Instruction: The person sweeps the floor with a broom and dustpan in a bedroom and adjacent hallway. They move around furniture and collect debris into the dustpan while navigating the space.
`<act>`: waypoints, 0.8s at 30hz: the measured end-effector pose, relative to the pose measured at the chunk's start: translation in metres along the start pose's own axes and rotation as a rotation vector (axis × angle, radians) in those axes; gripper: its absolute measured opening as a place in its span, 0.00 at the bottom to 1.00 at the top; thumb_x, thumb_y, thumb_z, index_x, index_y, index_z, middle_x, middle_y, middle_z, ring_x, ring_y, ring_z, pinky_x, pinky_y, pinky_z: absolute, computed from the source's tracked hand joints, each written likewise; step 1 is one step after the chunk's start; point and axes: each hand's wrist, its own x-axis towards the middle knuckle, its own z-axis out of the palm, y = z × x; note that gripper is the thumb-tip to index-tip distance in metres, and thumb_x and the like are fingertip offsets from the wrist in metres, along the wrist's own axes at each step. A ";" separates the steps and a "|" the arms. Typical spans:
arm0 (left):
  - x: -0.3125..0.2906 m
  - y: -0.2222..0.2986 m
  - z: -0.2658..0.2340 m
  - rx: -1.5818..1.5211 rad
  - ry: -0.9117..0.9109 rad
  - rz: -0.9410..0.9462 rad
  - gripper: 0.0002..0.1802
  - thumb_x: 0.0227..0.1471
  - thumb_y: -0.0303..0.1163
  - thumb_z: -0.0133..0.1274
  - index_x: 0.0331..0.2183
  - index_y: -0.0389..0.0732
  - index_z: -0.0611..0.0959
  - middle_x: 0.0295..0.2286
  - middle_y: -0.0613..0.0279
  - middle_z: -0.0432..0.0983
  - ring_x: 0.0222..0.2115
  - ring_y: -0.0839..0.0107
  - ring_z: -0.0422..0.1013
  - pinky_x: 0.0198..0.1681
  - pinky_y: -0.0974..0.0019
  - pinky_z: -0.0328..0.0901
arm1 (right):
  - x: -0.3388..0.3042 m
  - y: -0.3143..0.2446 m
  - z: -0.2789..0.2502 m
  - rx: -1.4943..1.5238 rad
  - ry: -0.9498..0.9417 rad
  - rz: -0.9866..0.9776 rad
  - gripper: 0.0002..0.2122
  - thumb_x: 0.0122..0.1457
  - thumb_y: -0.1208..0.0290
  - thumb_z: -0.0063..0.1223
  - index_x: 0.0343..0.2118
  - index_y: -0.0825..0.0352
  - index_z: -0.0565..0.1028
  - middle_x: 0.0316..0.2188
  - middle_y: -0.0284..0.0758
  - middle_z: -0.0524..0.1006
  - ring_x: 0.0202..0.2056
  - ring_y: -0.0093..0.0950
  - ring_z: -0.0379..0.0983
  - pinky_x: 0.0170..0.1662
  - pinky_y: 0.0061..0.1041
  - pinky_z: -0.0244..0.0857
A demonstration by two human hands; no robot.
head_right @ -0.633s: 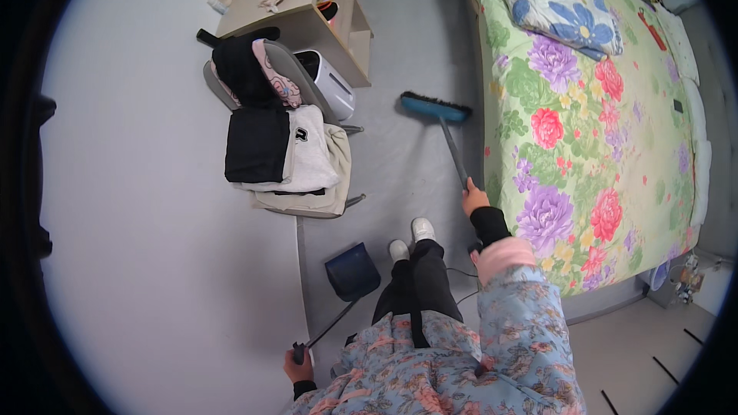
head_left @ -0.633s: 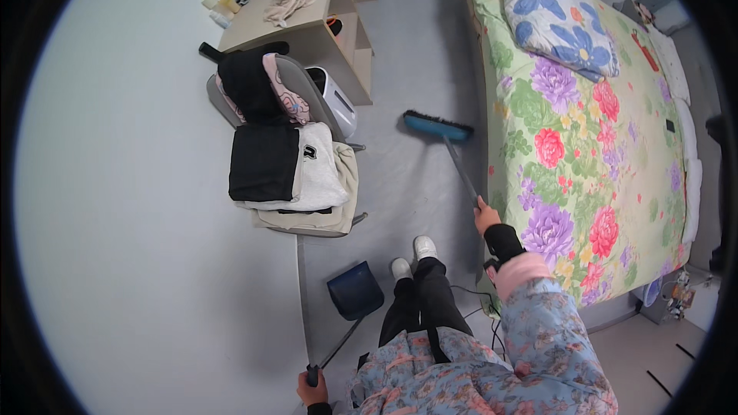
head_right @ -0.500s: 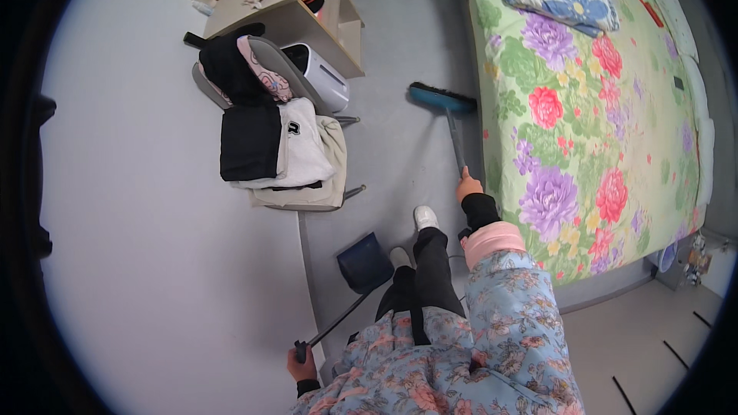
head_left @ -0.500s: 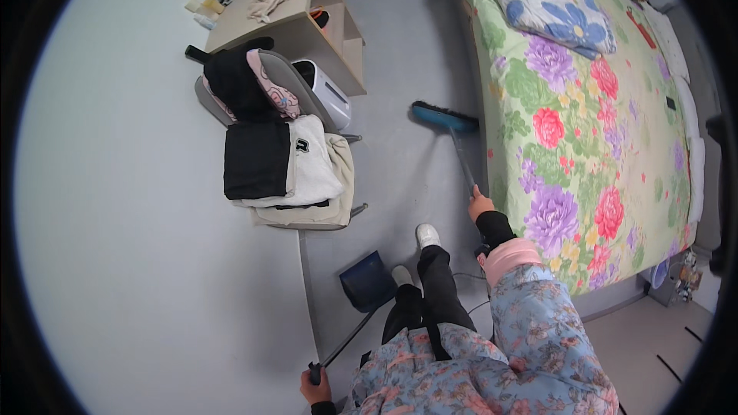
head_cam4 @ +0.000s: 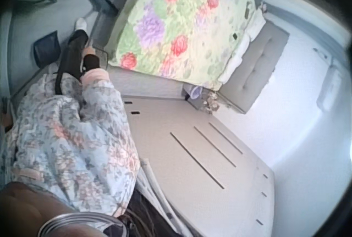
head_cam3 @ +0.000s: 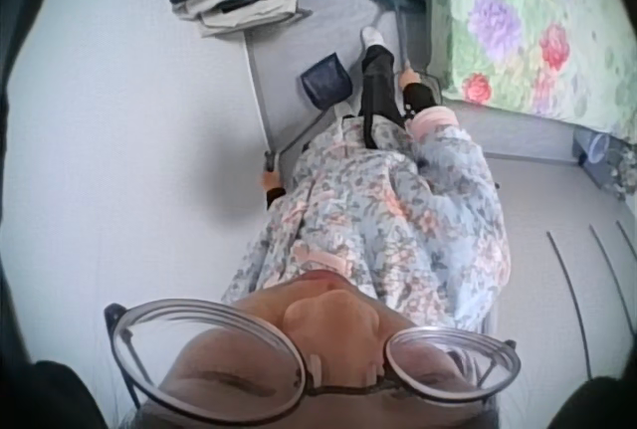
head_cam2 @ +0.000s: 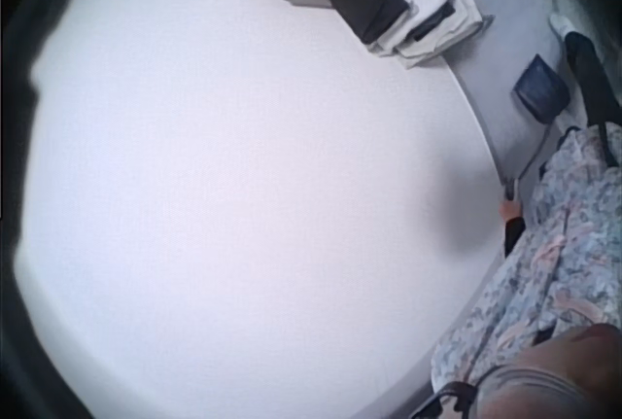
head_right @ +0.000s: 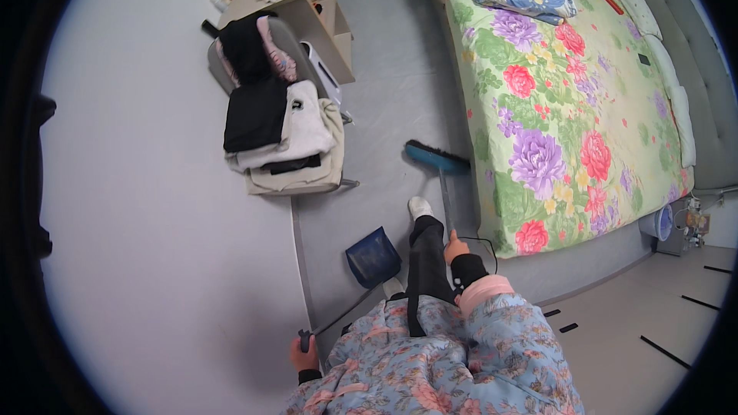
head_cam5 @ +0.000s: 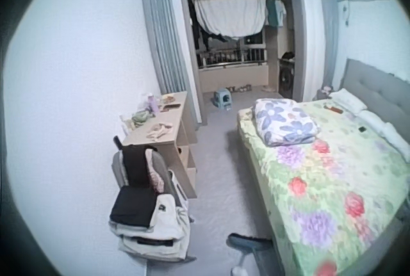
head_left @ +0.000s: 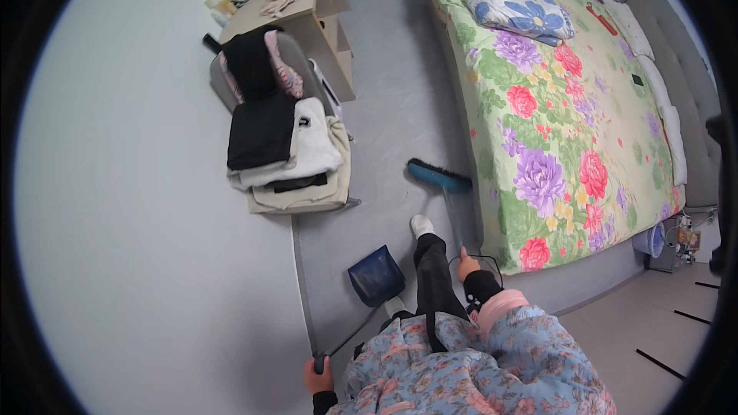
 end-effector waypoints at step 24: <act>-0.126 -0.106 -0.057 0.123 0.104 -0.294 0.16 0.34 0.36 0.59 0.25 0.39 0.73 0.19 0.50 0.71 0.22 0.54 0.70 0.25 0.62 0.63 | 0.020 -0.124 -0.046 0.466 -0.203 -0.107 0.09 0.53 0.70 0.35 0.34 0.70 0.63 0.11 0.40 0.67 0.10 0.32 0.66 0.13 0.31 0.63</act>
